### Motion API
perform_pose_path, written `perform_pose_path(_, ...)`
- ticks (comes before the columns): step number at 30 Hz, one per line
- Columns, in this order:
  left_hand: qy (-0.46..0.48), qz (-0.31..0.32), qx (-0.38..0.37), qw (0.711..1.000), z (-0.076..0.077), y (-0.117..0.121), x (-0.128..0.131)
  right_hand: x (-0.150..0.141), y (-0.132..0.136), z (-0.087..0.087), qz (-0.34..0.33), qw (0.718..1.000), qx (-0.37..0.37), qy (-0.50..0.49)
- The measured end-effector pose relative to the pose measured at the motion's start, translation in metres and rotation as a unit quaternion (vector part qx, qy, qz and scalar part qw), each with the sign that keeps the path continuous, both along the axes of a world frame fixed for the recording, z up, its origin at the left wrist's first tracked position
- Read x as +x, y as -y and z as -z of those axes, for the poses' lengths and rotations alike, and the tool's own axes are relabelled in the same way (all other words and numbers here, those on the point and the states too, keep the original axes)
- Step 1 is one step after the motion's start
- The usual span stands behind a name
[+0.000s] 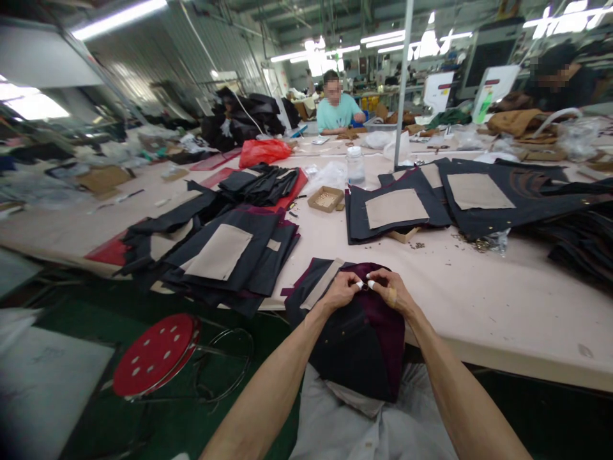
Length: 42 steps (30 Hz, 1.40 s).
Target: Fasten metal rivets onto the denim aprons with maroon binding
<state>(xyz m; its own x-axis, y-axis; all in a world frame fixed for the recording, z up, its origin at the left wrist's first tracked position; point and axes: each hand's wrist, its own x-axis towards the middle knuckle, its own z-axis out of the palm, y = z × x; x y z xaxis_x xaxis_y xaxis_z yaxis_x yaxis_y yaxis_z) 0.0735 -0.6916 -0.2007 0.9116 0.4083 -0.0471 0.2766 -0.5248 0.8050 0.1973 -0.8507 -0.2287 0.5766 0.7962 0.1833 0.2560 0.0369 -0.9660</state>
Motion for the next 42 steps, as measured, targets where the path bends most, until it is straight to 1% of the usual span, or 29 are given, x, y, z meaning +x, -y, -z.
perform_pose_path(2, 0.001, -0.012, 0.009, 1.0, 0.002, 0.003, 0.001, -0.007, 0.003, -0.004, 0.051, 0.997, -0.046, 0.038)
perform_pose_path(3, -0.002, -0.018, 0.015, 1.0, 0.003, 0.004, 0.001, -0.011, 0.004, -0.007, 0.064, 0.994, -0.068, 0.058)
perform_pose_path(5, -0.014, -0.03, 0.031, 0.999, 0.005, 0.006, 0.002, -0.017, 0.005, -0.012, 0.066, 0.99, -0.092, 0.086)
perform_pose_path(8, -0.025, -0.043, 0.053, 0.997, 0.006, 0.009, 0.002, -0.019, 0.007, -0.014, 0.061, 0.989, -0.088, 0.107)
perform_pose_path(10, -0.026, -0.054, 0.062, 0.996, 0.006, 0.012, 0.003, -0.017, 0.009, -0.011, 0.068, 0.987, -0.085, 0.114)
perform_pose_path(14, -0.052, -0.107, 0.072, 0.99, 0.005, 0.021, 0.009, -0.014, 0.02, 0.004, 0.101, 0.985, -0.085, 0.114)
perform_pose_path(16, -0.066, -0.119, 0.077, 0.988, 0.004, 0.024, 0.012, -0.014, 0.025, 0.009, 0.114, 0.984, -0.076, 0.117)
perform_pose_path(18, -0.073, -0.102, 0.067, 0.99, 0.002, 0.025, 0.015, -0.016, 0.028, 0.012, 0.118, 0.983, -0.067, 0.124)
perform_pose_path(22, -0.074, -0.045, 0.019, 0.996, 0.001, 0.02, 0.018, -0.017, 0.029, 0.012, 0.117, 0.982, -0.06, 0.134)
perform_pose_path(26, -0.076, -0.041, -0.021, 0.996, 0.002, 0.016, 0.019, -0.016, 0.028, 0.015, 0.117, 0.982, -0.056, 0.137)
perform_pose_path(29, -0.075, -0.038, -0.045, 0.995, -0.001, 0.016, 0.02, -0.016, 0.029, 0.016, 0.114, 0.983, -0.052, 0.135)
perform_pose_path(35, -0.103, -0.016, -0.046, 0.994, -0.008, 0.018, 0.022, -0.016, 0.031, 0.014, 0.103, 0.985, -0.057, 0.128)
perform_pose_path(39, -0.115, -0.011, -0.028, 0.993, -0.006, 0.02, 0.022, -0.015, 0.031, 0.012, 0.093, 0.985, -0.055, 0.131)
perform_pose_path(42, -0.105, -0.008, -0.011, 0.994, -0.004, 0.021, 0.021, -0.014, 0.032, 0.012, 0.089, 0.987, -0.056, 0.121)
